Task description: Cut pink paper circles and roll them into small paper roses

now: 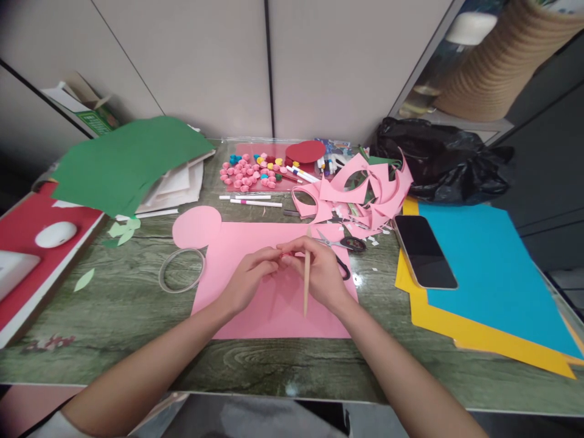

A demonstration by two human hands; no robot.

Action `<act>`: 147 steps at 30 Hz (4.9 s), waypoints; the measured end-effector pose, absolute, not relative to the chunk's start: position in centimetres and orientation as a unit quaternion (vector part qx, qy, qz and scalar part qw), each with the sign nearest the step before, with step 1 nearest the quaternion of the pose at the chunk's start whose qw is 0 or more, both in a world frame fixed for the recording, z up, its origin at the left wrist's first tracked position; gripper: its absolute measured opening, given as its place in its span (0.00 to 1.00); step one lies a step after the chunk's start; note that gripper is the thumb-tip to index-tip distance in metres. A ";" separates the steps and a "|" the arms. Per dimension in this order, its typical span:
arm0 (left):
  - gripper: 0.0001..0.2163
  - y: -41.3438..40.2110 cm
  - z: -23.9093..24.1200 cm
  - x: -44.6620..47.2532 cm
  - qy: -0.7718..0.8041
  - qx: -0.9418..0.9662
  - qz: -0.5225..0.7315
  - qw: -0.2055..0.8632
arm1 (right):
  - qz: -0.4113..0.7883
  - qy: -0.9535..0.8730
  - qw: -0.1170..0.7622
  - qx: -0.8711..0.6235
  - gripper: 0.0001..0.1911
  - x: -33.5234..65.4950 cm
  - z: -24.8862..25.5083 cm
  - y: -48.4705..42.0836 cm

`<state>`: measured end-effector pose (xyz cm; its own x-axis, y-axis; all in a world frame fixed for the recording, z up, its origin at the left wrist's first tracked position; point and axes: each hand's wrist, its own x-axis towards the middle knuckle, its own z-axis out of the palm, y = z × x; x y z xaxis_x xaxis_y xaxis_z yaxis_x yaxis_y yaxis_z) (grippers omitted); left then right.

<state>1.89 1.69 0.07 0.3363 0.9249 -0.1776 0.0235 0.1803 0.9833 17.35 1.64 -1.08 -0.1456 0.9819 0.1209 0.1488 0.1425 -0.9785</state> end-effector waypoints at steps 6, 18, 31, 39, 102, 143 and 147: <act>0.09 2.1 -0.4 1.8 0.441 0.478 0.357 0.671 | 0.507 -0.562 0.461 -0.464 0.12 17.5 -1.8 2.1; 0.13 2.3 -0.9 1.7 0.433 0.485 0.338 0.680 | 0.519 -0.552 0.424 -0.497 0.11 17.9 -0.9 2.3; 0.13 2.3 -0.8 1.5 0.422 0.585 0.334 0.606 | 0.517 -0.569 0.442 -0.463 0.11 17.8 -1.1 2.4; 0.15 2.0 -0.9 1.6 0.445 0.621 0.344 0.546 | 0.468 -0.592 0.459 -0.469 0.08 17.4 -1.0 1.8; 0.11 2.1 -0.9 1.5 0.484 0.632 0.324 0.511 | 0.458 -0.600 0.441 -0.486 0.12 17.2 -1.9 1.8; 0.12 2.1 -1.0 1.4 0.455 0.657 0.319 0.509 | 0.530 -0.524 0.456 -0.486 0.16 17.8 -1.4 2.1; 0.13 2.2 -0.9 1.5 0.456 0.612 0.325 0.559 | 0.532 -0.523 0.459 -0.483 0.17 17.9 -1.3 2.2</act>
